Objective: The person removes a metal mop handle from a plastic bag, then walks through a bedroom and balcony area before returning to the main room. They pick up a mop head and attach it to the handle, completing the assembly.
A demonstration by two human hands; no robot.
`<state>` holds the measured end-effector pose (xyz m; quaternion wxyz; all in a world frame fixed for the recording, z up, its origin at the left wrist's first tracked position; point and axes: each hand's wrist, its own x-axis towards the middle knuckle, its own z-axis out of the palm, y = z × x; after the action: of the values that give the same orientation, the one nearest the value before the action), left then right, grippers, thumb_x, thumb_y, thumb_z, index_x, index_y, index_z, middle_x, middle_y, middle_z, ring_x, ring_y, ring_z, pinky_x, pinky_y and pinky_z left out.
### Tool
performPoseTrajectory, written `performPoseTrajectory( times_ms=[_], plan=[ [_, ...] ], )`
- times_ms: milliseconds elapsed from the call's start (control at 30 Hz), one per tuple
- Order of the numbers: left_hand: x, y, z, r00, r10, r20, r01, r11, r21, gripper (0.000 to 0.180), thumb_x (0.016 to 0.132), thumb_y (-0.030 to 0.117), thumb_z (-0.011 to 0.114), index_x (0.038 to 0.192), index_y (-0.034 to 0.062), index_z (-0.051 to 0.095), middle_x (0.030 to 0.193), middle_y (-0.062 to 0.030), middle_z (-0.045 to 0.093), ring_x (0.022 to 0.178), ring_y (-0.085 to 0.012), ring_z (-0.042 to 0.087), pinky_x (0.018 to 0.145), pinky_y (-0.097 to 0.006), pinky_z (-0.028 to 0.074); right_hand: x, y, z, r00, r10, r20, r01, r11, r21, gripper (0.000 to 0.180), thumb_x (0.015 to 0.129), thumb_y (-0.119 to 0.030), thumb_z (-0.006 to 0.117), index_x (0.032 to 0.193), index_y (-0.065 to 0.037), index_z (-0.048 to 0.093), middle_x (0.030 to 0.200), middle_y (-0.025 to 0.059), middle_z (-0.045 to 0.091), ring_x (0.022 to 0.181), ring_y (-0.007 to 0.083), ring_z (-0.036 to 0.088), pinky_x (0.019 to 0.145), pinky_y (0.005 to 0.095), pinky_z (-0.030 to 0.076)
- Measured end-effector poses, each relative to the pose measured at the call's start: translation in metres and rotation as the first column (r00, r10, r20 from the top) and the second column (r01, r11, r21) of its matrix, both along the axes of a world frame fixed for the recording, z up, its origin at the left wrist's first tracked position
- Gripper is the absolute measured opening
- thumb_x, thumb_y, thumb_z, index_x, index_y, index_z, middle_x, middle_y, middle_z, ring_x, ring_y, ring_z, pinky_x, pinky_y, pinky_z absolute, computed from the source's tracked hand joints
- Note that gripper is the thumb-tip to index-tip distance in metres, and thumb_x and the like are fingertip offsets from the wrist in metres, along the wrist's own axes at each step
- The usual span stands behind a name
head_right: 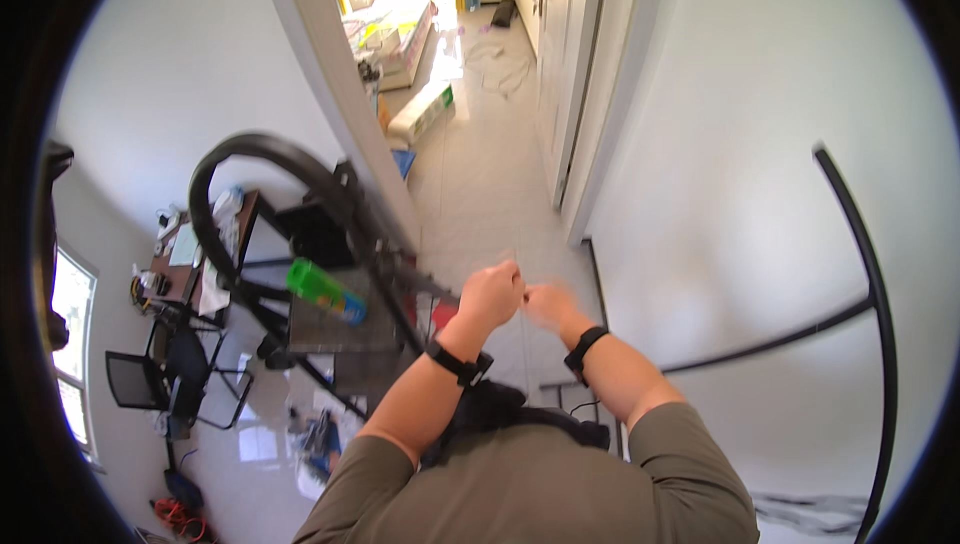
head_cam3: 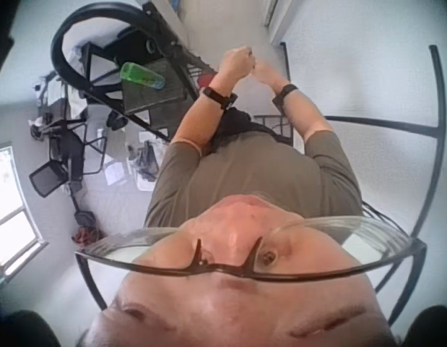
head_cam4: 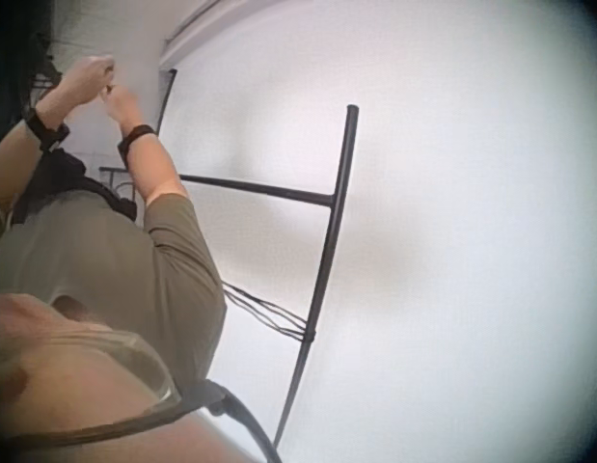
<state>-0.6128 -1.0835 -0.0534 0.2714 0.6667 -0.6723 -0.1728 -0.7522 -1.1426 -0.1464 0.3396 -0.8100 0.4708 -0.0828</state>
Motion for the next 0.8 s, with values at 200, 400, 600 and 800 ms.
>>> performPoseTrajectory(
  times_ms=[200,400,600,800],
  plan=[
    [-0.001,-0.13,0.018,0.994,0.008,0.107,-0.014,0.998,0.054,0.019,0.08,0.021,0.051,0.08,0.0075,0.063,0.08,-0.0167,0.065,0.077,-0.035,0.062,0.068,-0.045,0.049,0.014,-0.117,0.002,0.999,0.004,-0.049,-0.008,0.997,-0.073,0.035,0.086,-0.033,0.047,0.096,-0.003,0.063,0.097,0.0199,0.064,0.094,0.0378,0.058,0.078,0.0423,0.046],
    [0.039,-0.27,-0.014,0.986,0.118,0.117,-0.131,0.985,0.109,0.021,0.079,0.023,0.052,0.08,0.006,0.064,0.083,-0.0163,0.066,0.082,-0.0328,0.064,0.07,-0.042,0.05,0.014,-0.29,-0.02,0.997,-0.067,0.036,0.066,0.998,0.013,0.034,0.074,-0.021,0.06,0.105,-0.006,0.058,0.081,0.0138,0.064,0.08,0.0303,0.061,0.072,0.0374,0.047],
    [0.107,-0.398,-0.057,0.948,0.289,0.131,-0.313,0.919,0.24,0.022,0.078,0.024,0.05,0.084,0.0076,0.064,0.085,-0.0144,0.066,0.083,-0.0332,0.062,0.072,-0.044,0.049,0.014,-0.457,0.008,0.969,-0.107,0.225,0.086,0.991,0.102,0.034,0.075,-0.022,0.061,0.104,-0.005,0.058,0.074,0.0085,0.061,0.07,0.0214,0.058,0.064,0.0328,0.046],
    [0.151,-0.481,-0.049,0.892,0.448,0.061,-0.45,0.867,0.211,0.021,0.077,0.022,0.049,0.08,0.0078,0.064,0.081,-0.0166,0.065,0.081,-0.0356,0.061,0.07,-0.045,0.048,0.03,-0.573,0.1,0.905,-0.098,0.414,0.084,0.995,0.052,0.029,0.08,-0.02,0.06,0.105,-0.005,0.059,0.071,0.0032,0.057,0.067,0.0132,0.053,0.062,0.0288,0.044]
  ],
)
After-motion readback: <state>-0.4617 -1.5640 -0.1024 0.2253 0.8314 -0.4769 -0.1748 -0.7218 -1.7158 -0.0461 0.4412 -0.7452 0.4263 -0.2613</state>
